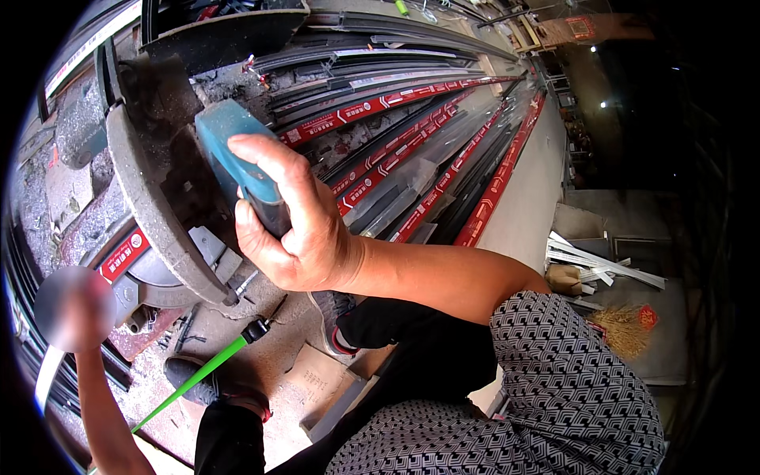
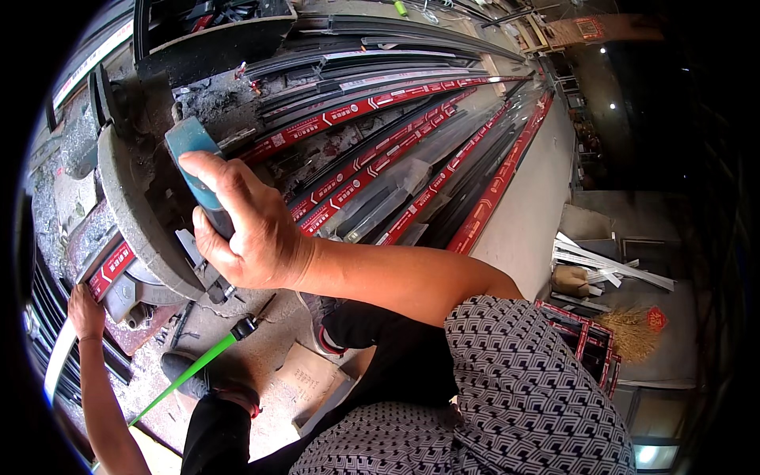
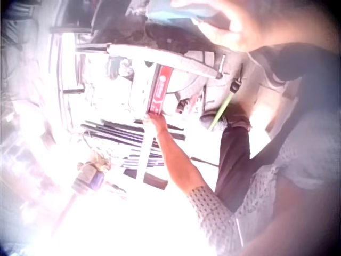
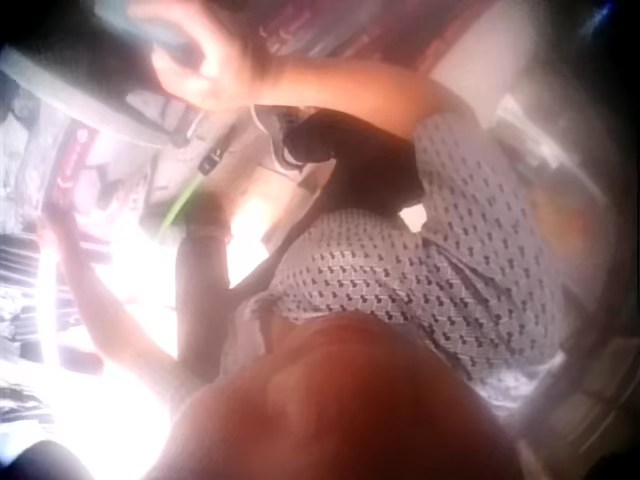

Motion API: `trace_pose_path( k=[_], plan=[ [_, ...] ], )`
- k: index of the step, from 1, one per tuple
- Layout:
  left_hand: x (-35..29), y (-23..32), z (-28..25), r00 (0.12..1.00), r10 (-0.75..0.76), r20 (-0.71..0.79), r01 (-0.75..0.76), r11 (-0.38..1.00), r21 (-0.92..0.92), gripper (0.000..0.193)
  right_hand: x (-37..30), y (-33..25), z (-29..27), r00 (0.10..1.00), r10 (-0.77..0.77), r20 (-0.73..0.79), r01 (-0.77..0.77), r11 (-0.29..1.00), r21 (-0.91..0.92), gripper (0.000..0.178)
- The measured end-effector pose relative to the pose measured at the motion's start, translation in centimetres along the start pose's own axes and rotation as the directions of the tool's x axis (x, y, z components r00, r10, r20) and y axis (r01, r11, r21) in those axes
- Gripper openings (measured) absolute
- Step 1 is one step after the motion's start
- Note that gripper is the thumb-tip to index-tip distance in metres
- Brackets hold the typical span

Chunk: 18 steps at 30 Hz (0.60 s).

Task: The person uses a tape measure to measure the dimensions of a large window frame and various metal profiles in a workshop. They measure the frame's width and height, then move to a cutting station to measure a long metal profile against the tape measure.

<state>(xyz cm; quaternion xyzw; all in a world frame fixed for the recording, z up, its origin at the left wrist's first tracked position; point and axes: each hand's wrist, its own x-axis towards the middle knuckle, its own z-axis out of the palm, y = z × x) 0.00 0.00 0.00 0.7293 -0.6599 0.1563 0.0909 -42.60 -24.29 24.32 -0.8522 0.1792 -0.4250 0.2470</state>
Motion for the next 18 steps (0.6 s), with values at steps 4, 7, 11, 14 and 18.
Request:
trace_pose_path(
  k=[4, 7, 11, 14, 18],
  plan=[
    [1.1, 2.3, -0.3, 0.909, -0.222, 0.352, 0.218, 0.975, 0.052, 0.017, -0.5, -0.2, -0.5, 1.0, 0.023, 0.021, -0.023, 0.999, -0.023, 0.063],
    [0.9, 3.3, 0.1, 0.942, -0.221, 0.252, 0.221, 0.975, 0.026, 0.005, -0.9, -0.1, -0.9, 0.999, 0.036, 0.035, -0.036, 0.999, -0.022, 0.064],
    [0.8, 2.7, 0.2, 0.933, -0.224, 0.282, 0.225, 0.974, 0.03, 0.007, -1.0, -0.1, -0.7, 1.0, 0.022, 0.013, -0.022, 1.0, -0.003, 0.064],
    [0.9, 2.7, 0.1, 0.935, -0.22, 0.277, 0.221, 0.975, 0.03, 0.007, -1.4, 0.0, -0.6, 0.999, 0.028, 0.018, -0.028, 1.0, -0.001, 0.064],
    [0.8, 2.7, 0.1, 0.931, -0.219, 0.291, 0.216, 0.975, 0.042, 0.007, -1.9, 0.1, -0.6, 0.998, 0.04, 0.04, -0.04, 0.999, -0.007, 0.063]
  ],
)
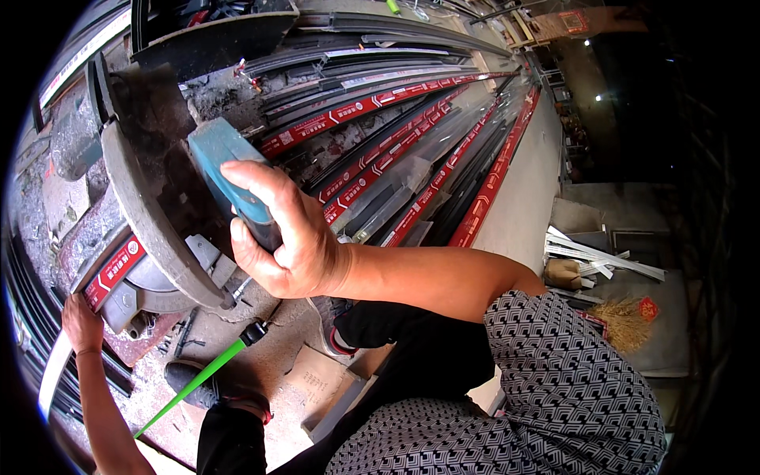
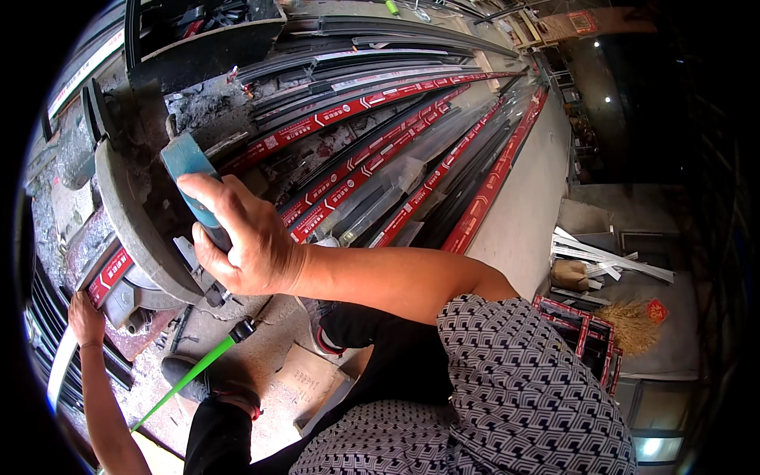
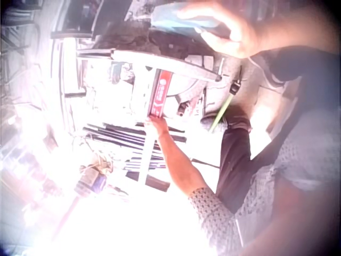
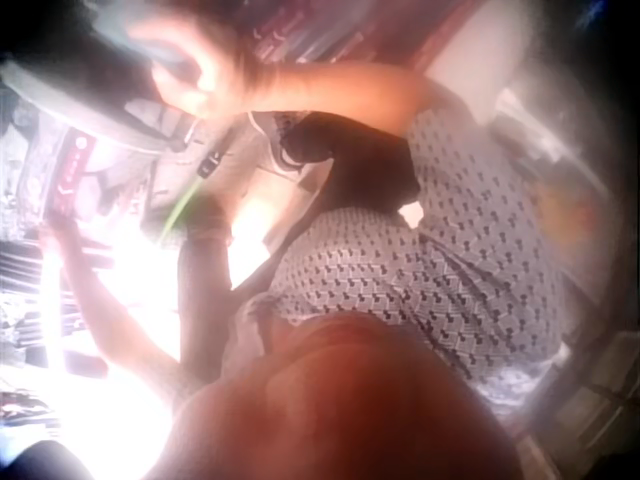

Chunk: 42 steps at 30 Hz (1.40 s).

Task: The person uses a tape measure to measure the dimensions of a large window frame and various metal profiles in a workshop. They measure the frame's width and height, then move to a cutting station to measure a long metal profile against the tape measure.

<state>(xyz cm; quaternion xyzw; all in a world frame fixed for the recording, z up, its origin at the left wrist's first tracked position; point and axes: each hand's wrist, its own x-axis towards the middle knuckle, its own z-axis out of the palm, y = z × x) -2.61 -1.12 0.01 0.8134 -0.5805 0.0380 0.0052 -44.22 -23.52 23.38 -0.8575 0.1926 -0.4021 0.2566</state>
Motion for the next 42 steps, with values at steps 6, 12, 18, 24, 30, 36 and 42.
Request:
trace_pose_path(
  k=[6, 12, 18, 24, 30, 36, 42],
  plan=[
    [0.2, 0.3, -0.3, 0.999, -0.029, 0.044, 0.03, 0.999, -0.011, 0.007, -1.0, -0.3, -0.2, 0.995, 0.077, 0.056, -0.078, 0.997, 0.0, 0.058],
    [0.1, 0.1, 0.0, 1.0, -0.01, 0.013, 0.011, 1.0, -0.01, 0.01, -0.8, -0.1, 0.0, 1.0, -0.015, 0.006, 0.015, 0.999, -0.033, 0.066],
    [0.1, -0.1, 0.1, 1.0, 0.009, -0.023, -0.01, 1.0, -0.021, 0.01, -2.0, 0.0, 0.0, 0.998, 0.032, 0.053, -0.031, 0.999, -0.027, 0.059],
    [0.0, -0.3, 0.5, 1.0, -0.004, 0.009, 0.004, 1.0, -0.006, 0.011, -2.4, 0.1, 0.1, 0.997, 0.037, 0.068, -0.036, 0.999, -0.019, 0.059],
    [0.0, -0.5, 0.9, 1.0, 0.002, -0.016, -0.003, 1.0, -0.017, 0.011, -2.8, 0.3, 0.1, 0.998, 0.013, 0.065, -0.012, 1.0, -0.02, 0.059],
    [0.0, -0.2, 0.4, 1.0, 0.019, 0.0, -0.019, 1.0, 0.009, 0.011, -3.0, 0.4, 0.2, 0.997, 0.023, 0.071, -0.023, 1.0, -0.011, 0.059],
    [0.2, 0.2, -0.1, 0.999, 0.023, -0.023, -0.024, 1.0, -0.015, 0.009, -2.8, 0.5, 0.7, 1.0, -0.031, -0.004, 0.031, 1.0, -0.005, 0.065]
  ],
)
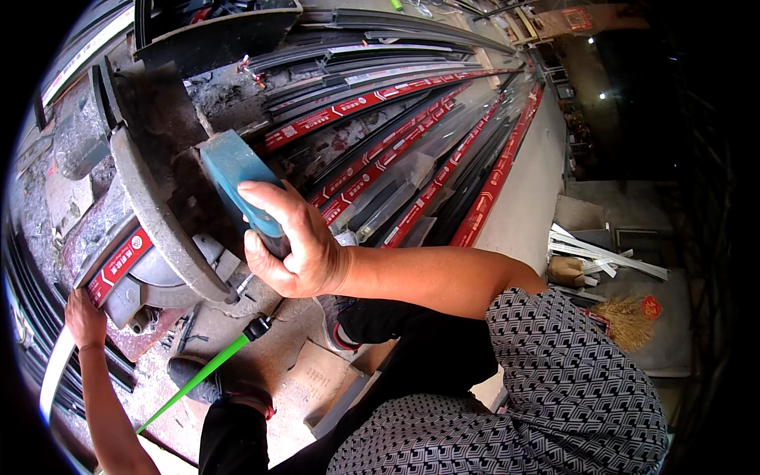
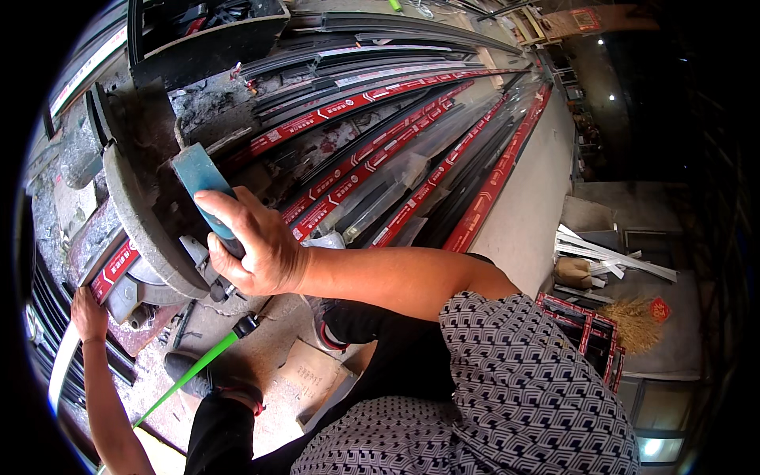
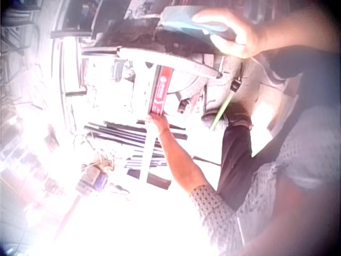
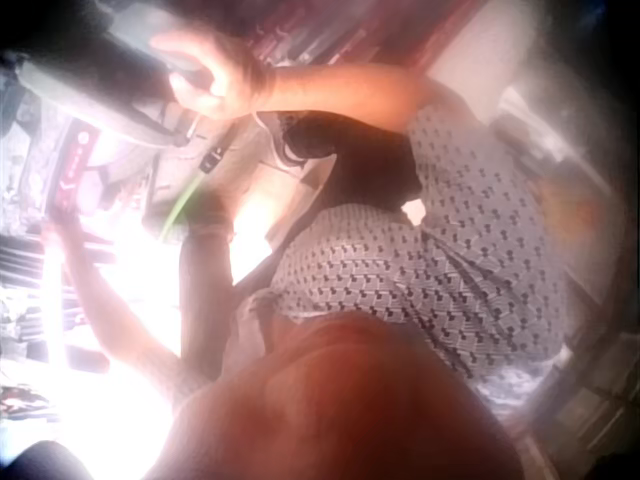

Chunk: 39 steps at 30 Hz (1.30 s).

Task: The person uses a tape measure to measure the dimensions of a large window frame and various metal profiles in a workshop. They measure the frame's width and height, then move to a cutting station to measure a long metal profile against the tape measure.

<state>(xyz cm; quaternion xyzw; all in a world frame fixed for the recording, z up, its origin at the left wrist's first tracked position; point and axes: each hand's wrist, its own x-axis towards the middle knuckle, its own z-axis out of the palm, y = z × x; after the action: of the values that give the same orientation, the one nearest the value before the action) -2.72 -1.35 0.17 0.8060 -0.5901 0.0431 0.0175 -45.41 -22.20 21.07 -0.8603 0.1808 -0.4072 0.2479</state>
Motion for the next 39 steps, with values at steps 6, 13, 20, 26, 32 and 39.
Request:
trace_pose_path(
  k=[6, 13, 20, 26, 32, 39],
  plan=[
    [-0.1, -0.2, 0.2, 1.0, -0.007, -0.002, 0.007, 1.0, -0.006, 0.008, -0.5, 0.1, 0.2, 1.0, -0.001, -0.007, 0.001, 1.0, 0.024, 0.065],
    [0.0, -1.3, 1.6, 0.981, -0.073, 0.18, 0.072, 0.997, 0.007, 0.024, -1.8, 0.8, 0.2, 1.0, -0.017, -0.001, 0.017, 0.999, 0.042, 0.065],
    [-1.2, -3.0, 3.6, 0.991, -0.042, 0.129, 0.029, 0.994, 0.104, 0.036, -5.1, 2.2, 1.0, 0.987, 0.075, 0.14, -0.087, 0.993, 0.083, 0.063],
    [0.9, -0.4, -0.8, 0.971, 0.069, -0.228, -0.056, 0.997, 0.06, 0.022, -5.2, 1.7, 1.4, 0.991, 0.119, 0.068, -0.132, 0.961, 0.243, 0.065],
    [1.7, 0.9, -2.4, 0.98, 0.036, -0.194, -0.009, 0.99, 0.138, 0.024, 2.4, -0.4, -0.3, 0.978, 0.176, 0.111, -0.198, 0.951, 0.238, 0.062],
    [2.1, 2.0, -3.9, 0.993, 0.013, -0.115, 0.003, 0.99, 0.138, 0.017, 13.1, -2.2, -2.8, 0.92, 0.302, 0.25, -0.344, 0.927, 0.146, 0.053]
  ],
)
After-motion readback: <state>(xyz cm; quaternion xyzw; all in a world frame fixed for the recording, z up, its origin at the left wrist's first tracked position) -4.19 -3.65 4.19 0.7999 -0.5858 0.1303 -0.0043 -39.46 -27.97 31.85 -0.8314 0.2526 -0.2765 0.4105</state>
